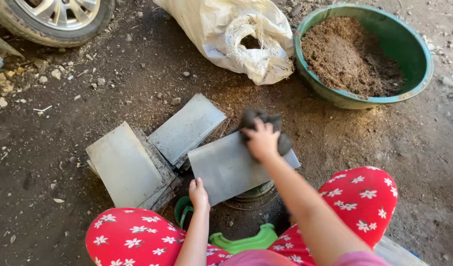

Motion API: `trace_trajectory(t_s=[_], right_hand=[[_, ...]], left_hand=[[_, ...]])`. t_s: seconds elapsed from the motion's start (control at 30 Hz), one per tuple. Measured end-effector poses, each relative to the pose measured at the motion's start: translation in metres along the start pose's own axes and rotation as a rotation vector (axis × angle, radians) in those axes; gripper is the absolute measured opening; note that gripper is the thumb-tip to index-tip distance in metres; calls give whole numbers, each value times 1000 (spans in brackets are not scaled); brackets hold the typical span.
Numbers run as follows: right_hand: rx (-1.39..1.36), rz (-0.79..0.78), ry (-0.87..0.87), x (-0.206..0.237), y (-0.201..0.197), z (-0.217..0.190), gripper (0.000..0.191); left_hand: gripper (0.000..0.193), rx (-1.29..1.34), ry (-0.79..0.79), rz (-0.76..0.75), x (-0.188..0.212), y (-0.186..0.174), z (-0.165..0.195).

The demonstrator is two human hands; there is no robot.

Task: The person sits on the ground and wipes rectangular metal sheets with a dark cloth. They handle the sheets one at a time, wiping each surface and placing them into a separate stack. A green basin containing a brown granular substance is visible nearby.

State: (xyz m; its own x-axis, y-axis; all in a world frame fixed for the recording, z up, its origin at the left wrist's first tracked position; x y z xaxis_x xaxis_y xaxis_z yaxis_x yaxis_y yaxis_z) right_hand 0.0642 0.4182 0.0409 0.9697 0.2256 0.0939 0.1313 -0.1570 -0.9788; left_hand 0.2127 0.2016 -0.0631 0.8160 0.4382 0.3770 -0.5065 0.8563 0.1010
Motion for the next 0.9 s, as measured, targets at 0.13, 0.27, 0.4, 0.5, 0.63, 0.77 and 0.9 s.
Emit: trace_trajectory(t_s=[0.13,0.27,0.4,0.5,0.63,0.77,0.9], right_hand=[[-62,-194,459,-10,-33,103,42],[-298,-104,711,8,-54,159,39],[-561,351,340,12,-79,150,39],[-596,522,-76,17,-122,101,50],[-236,602,-305,56,-159,-17,53],[-60,403,-539,91,-145,-109,61],[-21,492,-329,77,-127,-62,49]], left_hand=[[30,42,16,-7,-3,2,2],[27,79,4,13,-2,-1,-1],[28,-28,203,83,3,-3,8],[23,-168,454,89,1,-5,26],[15,-287,637,45,15,-10,49],[12,-341,782,34,28,-6,55],[12,-351,797,33,26,-7,49]])
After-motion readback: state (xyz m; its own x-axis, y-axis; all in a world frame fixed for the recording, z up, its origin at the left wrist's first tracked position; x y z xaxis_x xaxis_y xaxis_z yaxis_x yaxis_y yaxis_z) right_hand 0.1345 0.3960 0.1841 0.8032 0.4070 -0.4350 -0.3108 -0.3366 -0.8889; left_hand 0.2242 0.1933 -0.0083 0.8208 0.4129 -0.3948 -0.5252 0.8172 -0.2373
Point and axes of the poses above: each hand's wrist, its own x-axis away from the middle knuckle, its own y-axis out of the palm, z = x × y, the point moved 1 cm from there along -x, towards the middle knuckle, and after that the axes turned 11 degrees about -z, right-handed, at the moved point
